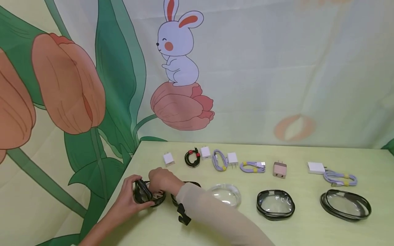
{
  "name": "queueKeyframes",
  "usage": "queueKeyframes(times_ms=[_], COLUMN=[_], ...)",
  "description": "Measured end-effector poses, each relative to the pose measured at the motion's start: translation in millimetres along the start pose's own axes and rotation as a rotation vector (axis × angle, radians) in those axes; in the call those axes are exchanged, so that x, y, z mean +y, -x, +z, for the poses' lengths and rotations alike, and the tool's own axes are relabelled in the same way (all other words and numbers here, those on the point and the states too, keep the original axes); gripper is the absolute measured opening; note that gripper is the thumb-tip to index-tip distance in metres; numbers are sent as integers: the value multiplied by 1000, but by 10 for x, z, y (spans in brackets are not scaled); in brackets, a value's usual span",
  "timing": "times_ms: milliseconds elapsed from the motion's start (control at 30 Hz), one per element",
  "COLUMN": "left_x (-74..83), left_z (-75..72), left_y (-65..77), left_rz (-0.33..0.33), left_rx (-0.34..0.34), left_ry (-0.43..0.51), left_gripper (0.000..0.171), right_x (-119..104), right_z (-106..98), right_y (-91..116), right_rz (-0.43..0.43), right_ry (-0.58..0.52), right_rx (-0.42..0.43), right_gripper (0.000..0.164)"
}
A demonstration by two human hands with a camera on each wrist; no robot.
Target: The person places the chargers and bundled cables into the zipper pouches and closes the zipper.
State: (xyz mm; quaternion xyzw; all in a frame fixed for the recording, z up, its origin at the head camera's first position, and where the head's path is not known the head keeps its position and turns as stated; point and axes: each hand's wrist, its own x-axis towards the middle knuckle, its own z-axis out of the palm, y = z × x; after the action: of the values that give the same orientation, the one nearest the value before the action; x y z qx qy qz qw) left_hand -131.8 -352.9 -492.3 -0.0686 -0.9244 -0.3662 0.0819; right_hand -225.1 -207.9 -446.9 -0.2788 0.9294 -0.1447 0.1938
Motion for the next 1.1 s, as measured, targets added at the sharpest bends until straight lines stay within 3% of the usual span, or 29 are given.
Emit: queueKeyframes(times_ms=[200, 300, 433, 500, 567, 667, 933, 1100], left_x=[-5, 9, 34, 38, 36, 26, 1, -23], left_z=[-7, -10, -8, -5, 0, 11, -7, -4], left_y=[-46, -75, -97, -100, -104, -105, -97, -95], left_rz=[-18, -32, -45, -48, -45, -44, -42, -32], left_rx=[9, 6, -3, -5, -2, -8, -10, -8], left_ry=[-4, -2, -18, -23, -26, -26, -19, -25], left_gripper=[93, 92, 94, 94, 93, 92, 90, 90], right_x=[49, 144, 275, 310, 319, 292, 166, 196], right_z=[49, -27, -163, -178, -160, -90, 41, 57], right_y=[-86, -108, -100, -78, -45, 18, 111, 71], right_rz=[-38, -130, -279, -336, -375, -384, -367, -378], right_ry=[-20, -35, 37, 78, 111, 168, 404, 349], right_rx=[75, 10, -115, -136, -121, -69, 91, 80], right_gripper=[24, 23, 28, 32, 25, 10, 14, 12])
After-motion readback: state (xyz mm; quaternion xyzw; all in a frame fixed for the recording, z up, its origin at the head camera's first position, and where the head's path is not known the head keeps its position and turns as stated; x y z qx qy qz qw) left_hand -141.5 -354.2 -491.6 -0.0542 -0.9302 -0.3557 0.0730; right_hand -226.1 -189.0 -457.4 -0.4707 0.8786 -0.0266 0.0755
